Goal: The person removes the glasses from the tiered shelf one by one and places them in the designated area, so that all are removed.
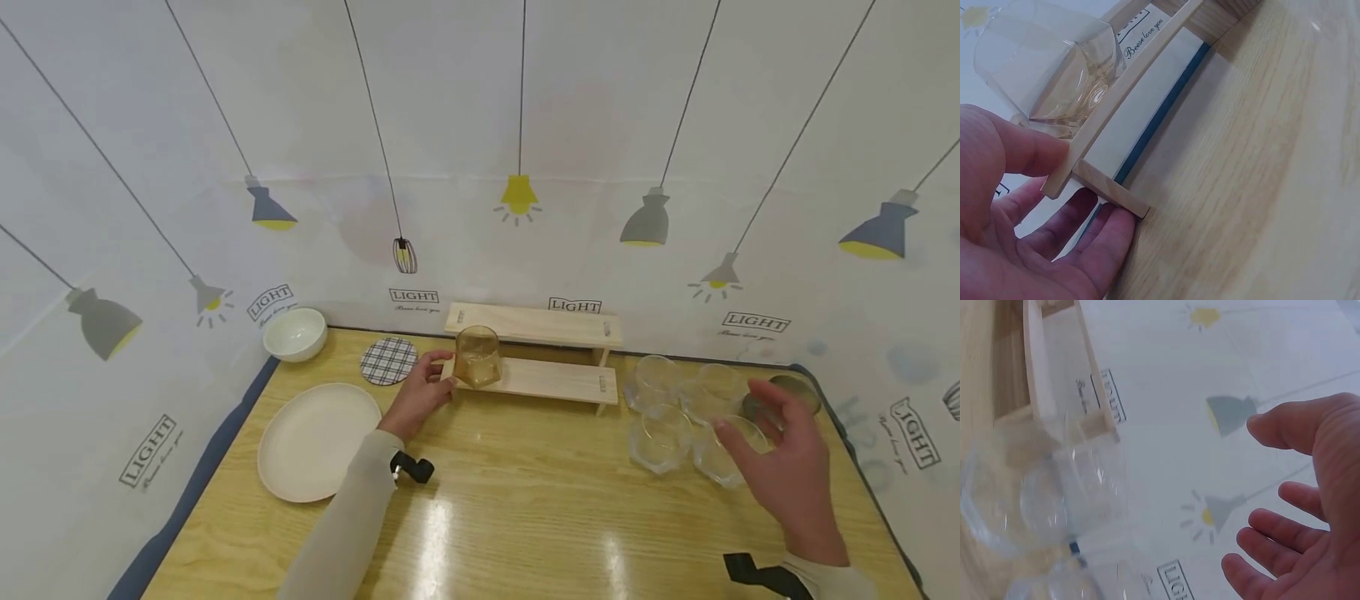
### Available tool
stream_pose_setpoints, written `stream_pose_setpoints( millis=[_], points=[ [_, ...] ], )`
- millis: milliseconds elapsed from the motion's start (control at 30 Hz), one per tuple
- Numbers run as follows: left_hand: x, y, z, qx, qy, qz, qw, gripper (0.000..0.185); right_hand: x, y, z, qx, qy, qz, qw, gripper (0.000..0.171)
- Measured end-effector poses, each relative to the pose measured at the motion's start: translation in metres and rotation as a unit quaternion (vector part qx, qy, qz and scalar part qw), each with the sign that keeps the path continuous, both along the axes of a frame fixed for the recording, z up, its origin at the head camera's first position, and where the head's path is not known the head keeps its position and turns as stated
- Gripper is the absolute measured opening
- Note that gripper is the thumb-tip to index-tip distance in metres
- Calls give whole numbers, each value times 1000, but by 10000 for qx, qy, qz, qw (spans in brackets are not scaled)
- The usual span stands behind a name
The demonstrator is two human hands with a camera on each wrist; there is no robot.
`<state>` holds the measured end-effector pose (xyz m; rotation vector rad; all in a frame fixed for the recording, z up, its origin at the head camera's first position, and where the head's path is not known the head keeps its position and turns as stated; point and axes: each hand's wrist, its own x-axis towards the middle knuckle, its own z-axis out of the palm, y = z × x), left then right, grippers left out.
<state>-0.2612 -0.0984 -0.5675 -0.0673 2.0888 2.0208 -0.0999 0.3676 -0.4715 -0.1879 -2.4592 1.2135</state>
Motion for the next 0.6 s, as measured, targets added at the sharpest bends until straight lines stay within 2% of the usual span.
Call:
stream_pose_setpoints(
  millis=[100, 267, 433, 600],
  points=[
    [0, 1, 0, -4, 7, 6, 10000, 47, -7, -14, 6, -167, 541, 277, 9980, 65],
    [-3, 3, 0, -90, -3, 49, 9999, 46, -21, -41, 8, -169, 939, 719, 9928, 58],
    [-3, 4, 0, -116, -33, 34, 9999, 47, -33, -72, 5, -19, 1077, 1211, 9868, 56],
    [-2, 3, -1, -109, -48, 84, 9999, 48, -44, -103, 2, 5, 1014, 1550, 9827, 56]
  ],
)
